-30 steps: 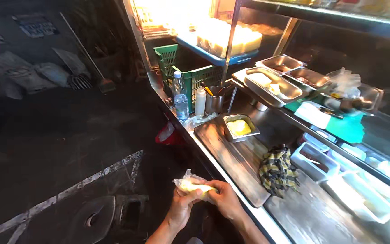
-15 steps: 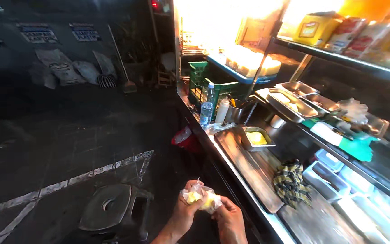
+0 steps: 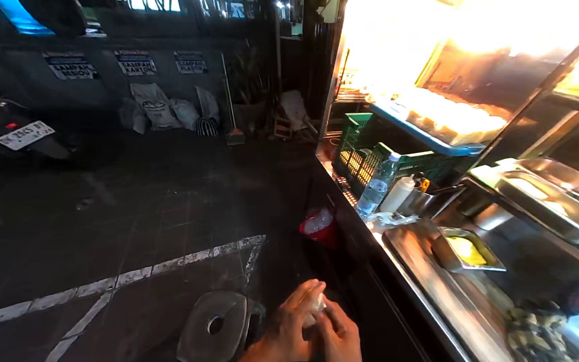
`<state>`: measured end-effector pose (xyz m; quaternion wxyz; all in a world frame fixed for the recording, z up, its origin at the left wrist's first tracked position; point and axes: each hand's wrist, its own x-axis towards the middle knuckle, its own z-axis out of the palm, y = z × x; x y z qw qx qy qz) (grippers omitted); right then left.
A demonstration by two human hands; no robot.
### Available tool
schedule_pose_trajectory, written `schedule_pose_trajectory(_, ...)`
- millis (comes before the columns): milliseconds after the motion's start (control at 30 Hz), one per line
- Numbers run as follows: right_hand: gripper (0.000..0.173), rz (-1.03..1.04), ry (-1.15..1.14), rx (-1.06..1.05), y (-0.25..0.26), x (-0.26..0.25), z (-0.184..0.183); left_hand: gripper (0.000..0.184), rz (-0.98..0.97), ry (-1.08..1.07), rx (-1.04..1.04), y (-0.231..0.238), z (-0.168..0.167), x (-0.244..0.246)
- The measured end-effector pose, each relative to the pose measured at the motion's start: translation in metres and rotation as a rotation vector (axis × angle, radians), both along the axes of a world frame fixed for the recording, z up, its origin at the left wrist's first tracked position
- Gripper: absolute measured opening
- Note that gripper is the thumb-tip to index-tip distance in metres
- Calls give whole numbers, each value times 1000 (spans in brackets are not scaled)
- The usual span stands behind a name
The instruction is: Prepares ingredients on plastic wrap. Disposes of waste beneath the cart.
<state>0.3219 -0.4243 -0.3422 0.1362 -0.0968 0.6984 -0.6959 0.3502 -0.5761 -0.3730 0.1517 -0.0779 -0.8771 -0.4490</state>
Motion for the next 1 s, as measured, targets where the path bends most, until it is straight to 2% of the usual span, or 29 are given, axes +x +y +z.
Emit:
schedule_pose_trajectory(67,35,211,20,-31,-4,-7,-3,66,53,-22,7,-20,-8,-5)
schedule_pose_trajectory(133,34,392,28,0,-4,-24,-8,42,71,-36,45,-34,-18,-10)
schedule_pose_trajectory(200,34,501,11,38,-1,-48,-12,28,55,-74,160,-41,-29,-19)
schedule_pose_trajectory(233,32,471,-11,17,-3,-58,-16,26,55,-117,281,-41,-32,-25)
schedule_pose_trajectory(300,32,260,-28,-56,-15,-75,-30,22,148,-262,597,-39,-32,-38)
schedule_pose_trajectory(367,37,104,-19,-41,-32,-99,-51,20,334,-414,858,-47,-28,-62)
schedule_pose_trajectory(400,48,130,-30,-16,-41,-114,-61,20,426,-458,943,-54,-30,-77)
schedule_pose_trajectory(467,70,315,-31,35,-65,-137,-75,21,587,-477,1035,-70,-41,-107)
schedule_pose_trajectory(500,74,426,4,54,-81,-148,-80,24,660,-468,1061,-77,-48,-123)
schedule_pose_trajectory(600,70,638,115,103,-127,-178,-92,39,793,-529,1308,-97,-58,-165)
schedule_pose_trajectory(700,71,627,199,88,-148,-235,-115,42,750,-572,1544,-113,-52,-211)
schedule_pose_trajectory(800,60,561,201,177,-152,-274,-127,55,633,-691,1518,-123,-58,-245)
schedule_pose_trajectory(900,45,429,124,290,-151,-302,-141,58,455,-944,1205,-131,-81,-282)
schedule_pose_trajectory(1000,38,158,-160,431,-150,-322,-162,72,214,-1117,984,-143,-121,-329)
